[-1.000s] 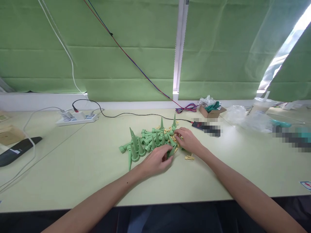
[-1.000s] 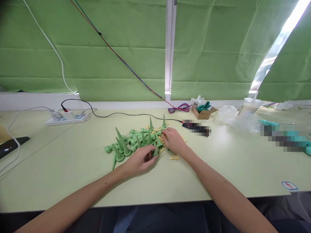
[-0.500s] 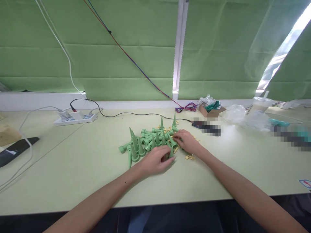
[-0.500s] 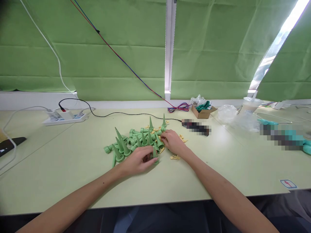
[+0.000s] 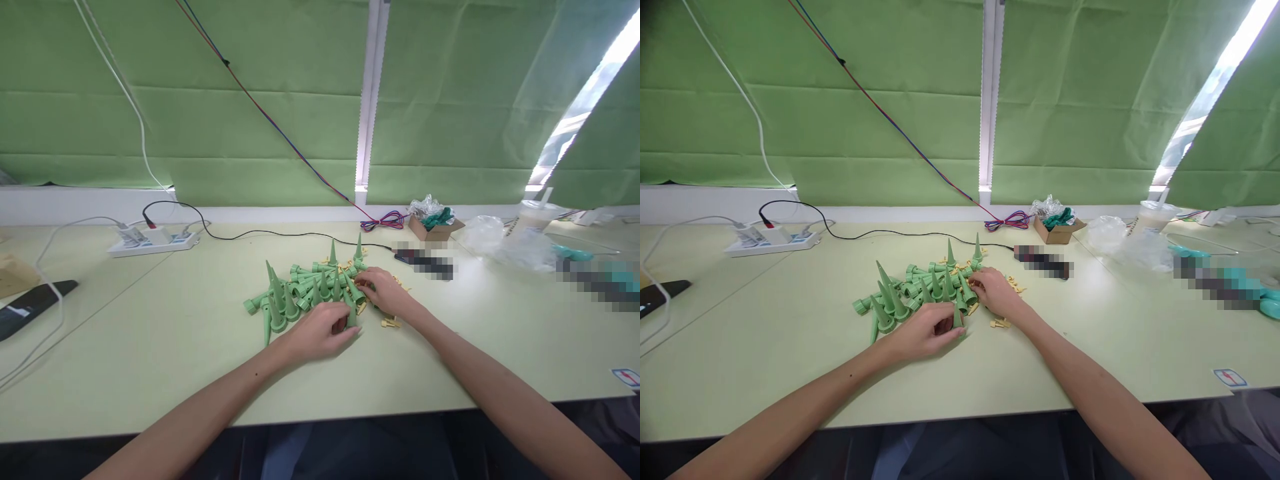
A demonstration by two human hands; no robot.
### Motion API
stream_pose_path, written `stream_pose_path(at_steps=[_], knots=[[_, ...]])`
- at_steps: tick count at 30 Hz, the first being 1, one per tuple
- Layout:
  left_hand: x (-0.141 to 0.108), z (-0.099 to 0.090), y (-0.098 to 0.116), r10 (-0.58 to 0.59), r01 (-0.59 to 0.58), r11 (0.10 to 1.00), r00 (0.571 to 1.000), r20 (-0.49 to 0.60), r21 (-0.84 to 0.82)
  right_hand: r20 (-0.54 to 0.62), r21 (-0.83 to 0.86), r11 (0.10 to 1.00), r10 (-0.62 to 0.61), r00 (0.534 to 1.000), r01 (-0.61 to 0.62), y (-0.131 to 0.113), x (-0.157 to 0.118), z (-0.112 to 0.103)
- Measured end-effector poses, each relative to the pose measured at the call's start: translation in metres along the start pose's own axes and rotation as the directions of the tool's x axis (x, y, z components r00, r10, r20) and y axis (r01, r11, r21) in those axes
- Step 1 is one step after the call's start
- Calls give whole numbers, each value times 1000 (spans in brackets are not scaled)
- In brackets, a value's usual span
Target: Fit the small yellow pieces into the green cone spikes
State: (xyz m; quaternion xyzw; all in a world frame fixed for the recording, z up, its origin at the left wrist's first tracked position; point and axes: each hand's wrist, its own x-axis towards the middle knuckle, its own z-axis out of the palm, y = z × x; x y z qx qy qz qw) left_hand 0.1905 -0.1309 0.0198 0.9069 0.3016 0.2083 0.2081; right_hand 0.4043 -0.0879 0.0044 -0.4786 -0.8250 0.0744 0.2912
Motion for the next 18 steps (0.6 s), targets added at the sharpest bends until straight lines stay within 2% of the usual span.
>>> stream_pose_path(at_steps=[6, 18], knots=[[0, 1, -2, -45, 45, 999, 999, -7, -20, -98, -17, 999, 40, 994, -42, 6, 1, 0], [0, 2, -1, -50, 50, 998, 999, 11, -23, 39, -133, 991, 12, 999, -7, 6, 5, -3]])
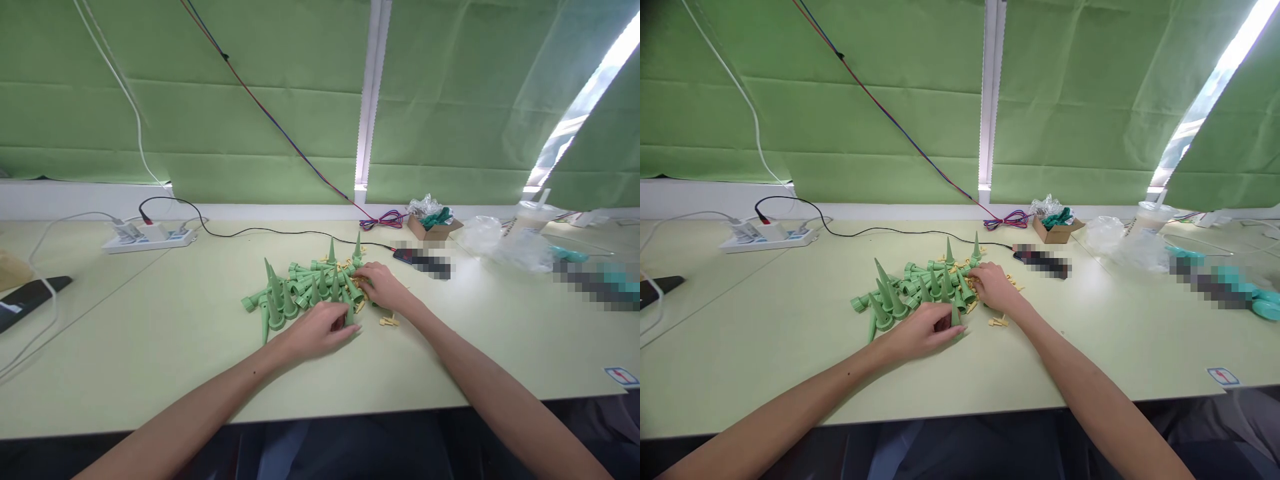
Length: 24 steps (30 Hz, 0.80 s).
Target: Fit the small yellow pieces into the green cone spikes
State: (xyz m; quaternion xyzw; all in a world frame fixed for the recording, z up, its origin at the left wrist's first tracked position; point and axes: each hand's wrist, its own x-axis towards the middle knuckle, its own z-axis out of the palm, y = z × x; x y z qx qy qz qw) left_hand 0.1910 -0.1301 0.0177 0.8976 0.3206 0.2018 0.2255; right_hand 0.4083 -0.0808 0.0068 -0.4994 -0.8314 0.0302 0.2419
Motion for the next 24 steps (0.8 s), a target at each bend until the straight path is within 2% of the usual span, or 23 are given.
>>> stream_pose_path(at_steps=[13, 19, 24], knots=[[0, -1, 2, -9, 8, 1000, 1000, 27, 23, -39, 4, 999, 45, 998, -45, -2, 7, 4], [-1, -1, 1, -23, 21, 999, 999, 43, 36, -100, 13, 997, 71, 992, -70, 0, 6, 6], [0, 0, 0, -49, 49, 998, 999, 15, 28, -147, 52, 995, 94, 985, -87, 0, 5, 7]])
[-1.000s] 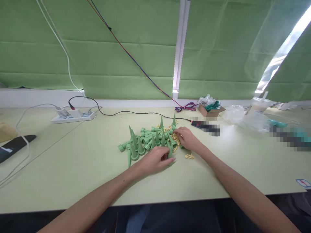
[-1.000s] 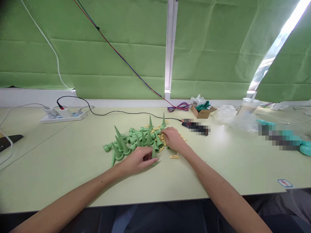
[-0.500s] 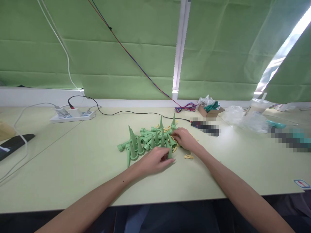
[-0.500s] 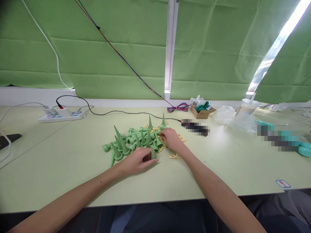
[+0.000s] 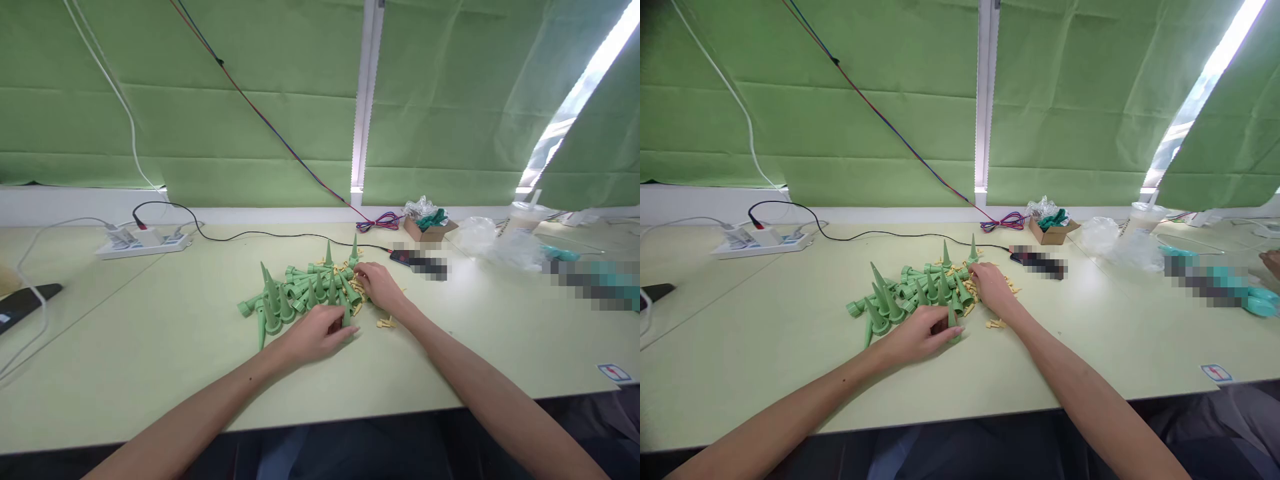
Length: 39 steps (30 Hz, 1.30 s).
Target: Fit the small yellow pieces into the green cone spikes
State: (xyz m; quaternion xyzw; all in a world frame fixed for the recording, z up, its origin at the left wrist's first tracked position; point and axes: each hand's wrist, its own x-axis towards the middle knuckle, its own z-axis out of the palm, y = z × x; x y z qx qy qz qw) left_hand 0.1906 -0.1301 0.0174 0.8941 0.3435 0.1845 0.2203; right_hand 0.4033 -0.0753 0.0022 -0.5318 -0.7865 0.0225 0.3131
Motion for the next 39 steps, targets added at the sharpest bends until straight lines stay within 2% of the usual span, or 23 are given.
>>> stream_pose_path(at_steps=[5, 8, 13, 19, 22, 26, 33, 39], knots=[[1, -1, 2, -31, 27, 998, 997, -67, -54, -172, 105, 994, 1, 985, 17, -8, -6, -6], [2, -1, 3, -47, 34, 997, 981, -187, -69, -270, 174, 984, 8, 963, 41, -19, -12, -10], [3, -3, -1, -71, 12, 991, 897, -436, -136, -349, 265, 958, -8, 937, 106, -44, -22, -12], [2, -9, -3, -106, -15, 982, 783, -613, -188, -415, 327, 910, -105, 904, 255, -66, -32, -14], [2, -10, -3, -138, -4, 976, 759, -637, -216, -441, 313, 890, -174, 881, 332, -71, -34, -15], [2, -8, -4, -178, 17, 968, 755, -631, -252, -418, 323, 870, -224, 881, 374, -71, -35, -13], [2, -6, -6, -177, 30, 968, 787, -591, -250, -395, 341, 847, -266, 879, 409, -70, -35, -10], [2, -6, -6, -160, 16, 969, 798, -582, -245, -369, 354, 840, -278, 887, 411, -71, -35, -11]])
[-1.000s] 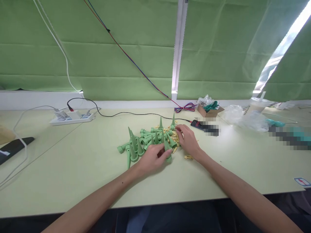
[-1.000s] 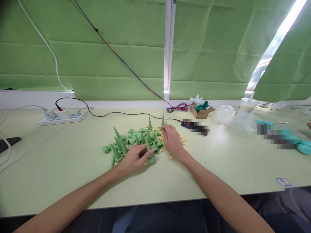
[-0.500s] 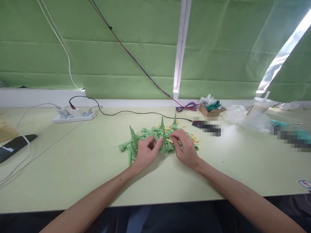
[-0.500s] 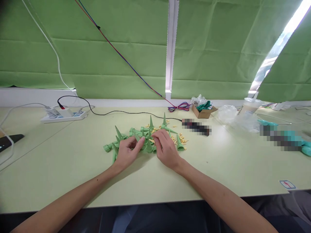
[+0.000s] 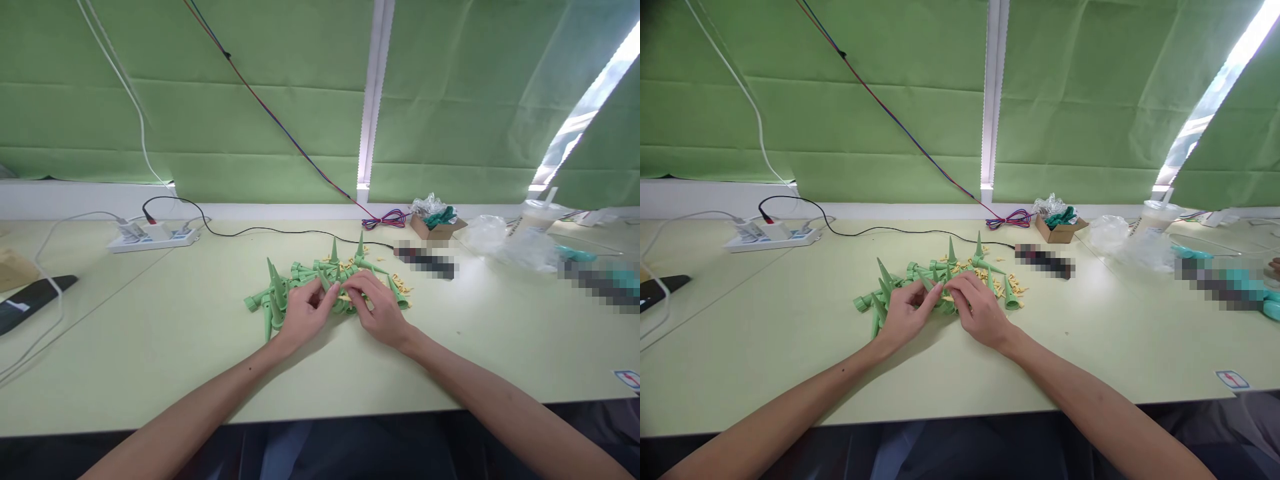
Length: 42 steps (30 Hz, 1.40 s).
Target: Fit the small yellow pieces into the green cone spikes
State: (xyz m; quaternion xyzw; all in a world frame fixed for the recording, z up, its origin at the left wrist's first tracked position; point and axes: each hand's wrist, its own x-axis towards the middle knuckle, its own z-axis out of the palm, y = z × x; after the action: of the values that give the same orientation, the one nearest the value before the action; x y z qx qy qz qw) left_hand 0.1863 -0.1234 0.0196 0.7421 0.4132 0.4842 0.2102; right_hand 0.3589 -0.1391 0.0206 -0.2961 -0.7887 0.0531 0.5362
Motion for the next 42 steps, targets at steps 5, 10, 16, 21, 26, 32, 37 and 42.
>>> stream_pose_path(at_steps=[5, 10, 16, 21, 26, 32, 37, 42], knots=[[-1, 0, 0, 1, -1, 1000, 1000, 18, -4, -1, 10, 1000, 6, 1000, -6, 1, -1, 1], [-2, -1, 0, 40, -42, 999, 998, 43, 32, -2, 11, 999, 31, 1000, -31, 0, -2, 0], [-3, -1, -2, 131, -134, 990, 989, 67, 45, 4, -6, 998, 56, 998, -56, 0, -2, 0], [-4, -1, -6, 171, -176, 983, 981, 93, 45, 3, -13, 998, 54, 999, -54, -1, -2, -1], [-5, -1, -8, 187, -195, 979, 975, 120, 58, 2, -24, 998, 58, 998, -58, -1, -3, 0], [-3, -1, -4, 133, -139, 989, 985, 113, 43, 10, -8, 993, 115, 993, -115, -2, -1, -1], [1, -2, 1, 7, -7, 1000, 998, 61, 3, 5, -26, 993, 118, 993, -117, -4, 0, -2], [2, -2, -1, -34, 33, 999, 999, -24, -40, 34, -10, 988, 152, 988, -151, -2, -1, -2]])
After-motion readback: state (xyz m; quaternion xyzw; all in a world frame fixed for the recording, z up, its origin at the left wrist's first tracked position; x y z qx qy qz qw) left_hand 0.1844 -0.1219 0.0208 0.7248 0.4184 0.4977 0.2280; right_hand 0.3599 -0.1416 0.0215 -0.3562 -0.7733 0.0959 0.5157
